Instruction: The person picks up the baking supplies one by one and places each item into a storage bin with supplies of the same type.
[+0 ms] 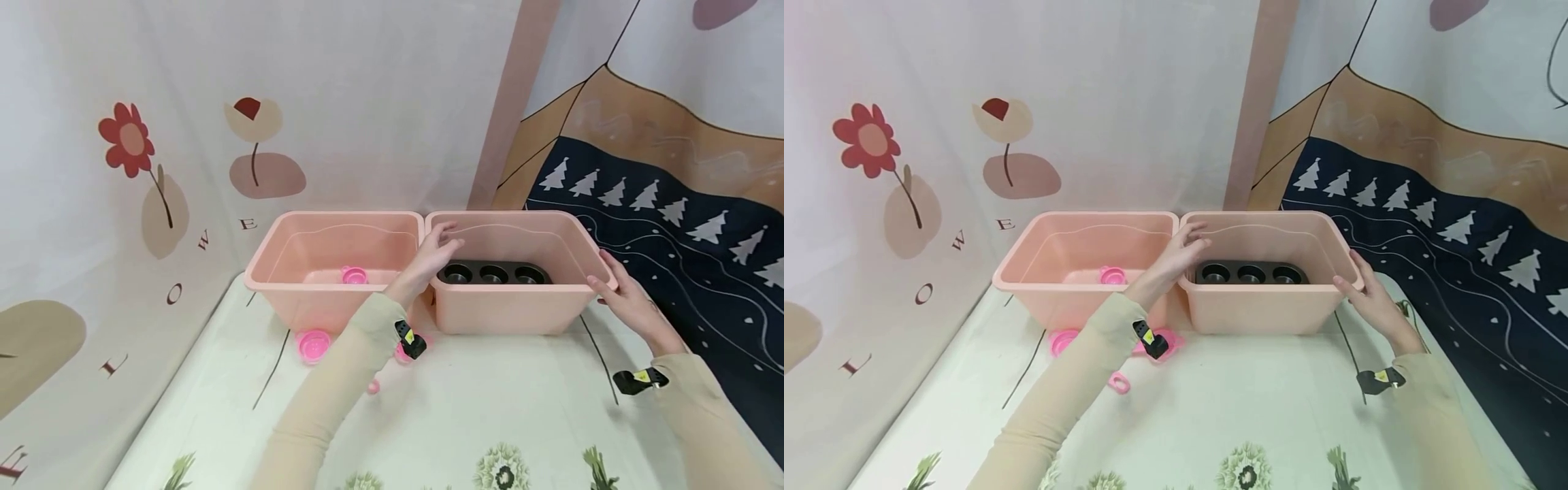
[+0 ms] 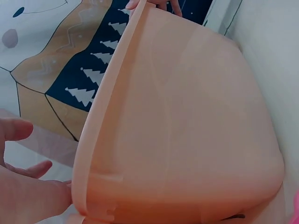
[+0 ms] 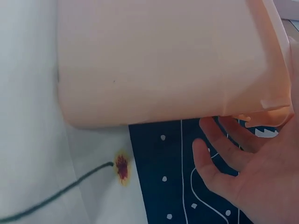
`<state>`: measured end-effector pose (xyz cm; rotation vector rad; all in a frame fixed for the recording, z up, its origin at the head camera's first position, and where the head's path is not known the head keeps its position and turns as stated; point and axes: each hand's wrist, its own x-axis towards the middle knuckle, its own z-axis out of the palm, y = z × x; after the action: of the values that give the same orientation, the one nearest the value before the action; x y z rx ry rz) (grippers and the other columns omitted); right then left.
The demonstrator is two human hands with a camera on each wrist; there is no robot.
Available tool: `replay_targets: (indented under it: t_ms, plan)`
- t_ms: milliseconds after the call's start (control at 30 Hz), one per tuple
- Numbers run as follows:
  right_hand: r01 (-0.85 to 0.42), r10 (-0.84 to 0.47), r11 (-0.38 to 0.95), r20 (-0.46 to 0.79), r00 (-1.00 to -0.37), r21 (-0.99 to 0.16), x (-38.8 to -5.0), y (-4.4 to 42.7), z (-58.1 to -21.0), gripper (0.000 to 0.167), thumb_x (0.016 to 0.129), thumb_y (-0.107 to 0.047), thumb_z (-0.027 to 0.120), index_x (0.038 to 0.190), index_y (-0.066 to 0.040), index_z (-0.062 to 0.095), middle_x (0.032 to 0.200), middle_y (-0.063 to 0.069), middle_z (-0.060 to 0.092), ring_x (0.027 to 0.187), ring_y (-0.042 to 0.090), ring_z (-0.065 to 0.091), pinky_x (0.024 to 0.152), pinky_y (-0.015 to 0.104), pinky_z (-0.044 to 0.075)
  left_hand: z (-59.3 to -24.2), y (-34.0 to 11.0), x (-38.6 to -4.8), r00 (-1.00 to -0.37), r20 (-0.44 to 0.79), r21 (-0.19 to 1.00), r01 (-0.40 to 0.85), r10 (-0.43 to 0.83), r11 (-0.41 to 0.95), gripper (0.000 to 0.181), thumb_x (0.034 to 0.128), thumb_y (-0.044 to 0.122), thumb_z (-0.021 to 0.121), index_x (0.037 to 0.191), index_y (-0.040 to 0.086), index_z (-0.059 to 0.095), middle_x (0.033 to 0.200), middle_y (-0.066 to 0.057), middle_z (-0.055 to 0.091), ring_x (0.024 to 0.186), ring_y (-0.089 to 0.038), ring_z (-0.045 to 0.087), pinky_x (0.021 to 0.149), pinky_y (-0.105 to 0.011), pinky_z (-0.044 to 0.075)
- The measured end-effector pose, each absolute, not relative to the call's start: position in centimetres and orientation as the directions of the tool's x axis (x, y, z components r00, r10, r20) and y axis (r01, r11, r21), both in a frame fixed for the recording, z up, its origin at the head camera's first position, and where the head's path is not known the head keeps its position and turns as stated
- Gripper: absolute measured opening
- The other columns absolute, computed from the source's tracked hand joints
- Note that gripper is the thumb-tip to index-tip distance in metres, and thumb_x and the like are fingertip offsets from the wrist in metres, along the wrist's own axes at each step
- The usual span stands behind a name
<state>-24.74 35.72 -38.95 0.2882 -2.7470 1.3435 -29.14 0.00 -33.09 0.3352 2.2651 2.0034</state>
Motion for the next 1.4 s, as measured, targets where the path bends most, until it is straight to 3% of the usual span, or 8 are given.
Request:
replay_targets:
  t_ms: [67,167,300,500,600,733,1133,1400]
  plan:
    - [-0.202,-0.115,0.604,0.166,-0.979,-0.771,-24.7,35.6,-39.0,0.072,0.104,-0.028,0.044,0.154,-0.006,-0.003,0.15,0.036,0.014,0.124,0.054,0.031,0.076,0.022,0.045,-33.0,-0.3,-29.2,-0.97,0.088,0.99,0.11,0.226,0.087,0.047,0.0966,0.01,0.054,0.142,0.006,0.045,0.139,-0.019,0.046,0.132,-0.03,0.039,0.106,-0.037,0.035]
    - [-0.208,-0.098,0.587,0.186,-0.978,-0.783,-24.7,35.3,-39.0,0.072,0.104,-0.027,0.046,0.154,-0.003,0.0,0.15,0.036,0.014,0.128,0.055,0.027,0.092,0.047,0.044,-32.9,-0.9,-29.2,-0.969,0.103,0.994,0.11,0.225,0.018,0.044,0.0972,0.007,0.053,0.14,0.004,0.046,0.137,-0.021,0.046,0.129,-0.031,0.042,0.107,-0.04,0.035]
    - [-0.192,-0.08,0.559,0.178,-0.981,-0.807,-24.5,35.1,-38.8,0.073,0.103,-0.028,0.046,0.154,-0.003,0.0,0.152,0.034,0.008,0.133,0.056,0.017,0.1,0.071,0.02,-33.1,-1.6,-29.2,-0.966,0.107,0.992,0.088,0.234,-0.092,0.042,0.0976,0.004,0.052,0.139,0.002,0.046,0.135,-0.024,0.044,0.126,-0.033,0.044,0.107,-0.044,0.033]
    - [-0.111,-0.038,0.604,0.11,-0.993,-0.789,-24.1,35.2,-38.5,0.076,0.102,-0.039,0.045,0.156,-0.012,-0.002,0.154,0.032,0.004,0.135,0.056,0.01,0.097,0.077,0.015,-33.1,-2.7,-29.0,-0.966,0.103,0.994,0.09,0.235,-0.066,0.041,0.0984,0.006,0.051,0.139,0.005,0.047,0.135,-0.017,0.048,0.126,-0.027,0.045,0.107,-0.042,0.035]
    - [-0.115,-0.019,0.644,0.135,-0.991,-0.757,-24.0,35.2,-38.2,0.077,0.101,-0.039,0.046,0.155,-0.008,0.001,0.151,0.035,0.008,0.132,0.056,0.014,0.095,0.077,0.017,-33.0,-3.4,-28.8,-0.963,0.111,0.993,0.1,0.246,-0.059,0.041,0.0989,0.006,0.051,0.14,0.005,0.047,0.137,-0.018,0.048,0.128,-0.028,0.044,0.107,-0.041,0.035]
    - [-0.163,-0.011,0.689,0.214,-0.977,-0.707,-23.9,34.7,-37.7,0.08,0.098,-0.035,0.052,0.154,-0.001,0.006,0.148,0.037,0.01,0.127,0.055,0.019,0.096,0.075,0.02,-33.2,-4.4,-28.4,-0.954,0.138,0.99,0.132,0.266,-0.038,0.042,0.0991,0.005,0.049,0.141,0.002,0.044,0.139,-0.019,0.048,0.129,-0.03,0.043,0.107,-0.037,0.035]
    - [-0.301,-0.102,0.693,0.325,-0.94,-0.655,-23.2,32.1,-35.8,0.077,0.096,-0.027,0.061,0.155,-0.009,0.015,0.15,0.032,0.015,0.127,0.055,0.023,0.087,0.076,0.031,-33.5,-6.6,-27.3,-0.933,0.212,0.974,0.226,0.29,0.014,0.044,0.0984,0.005,0.05,0.141,-0.003,0.043,0.139,-0.024,0.046,0.129,-0.031,0.043,0.106,-0.036,0.036]
    - [-0.356,-0.144,0.66,0.354,-0.924,-0.661,-22.7,30.5,-35.5,0.077,0.093,-0.022,0.066,0.154,-0.009,0.021,0.15,0.031,0.016,0.127,0.056,0.023,0.089,0.079,0.025,-33.4,-8.1,-27.2,-0.926,0.24,0.963,0.266,0.291,0.052,0.045,0.0997,0.009,0.049,0.142,-0.004,0.041,0.139,-0.026,0.044,0.129,-0.031,0.042,0.107,-0.043,0.034]
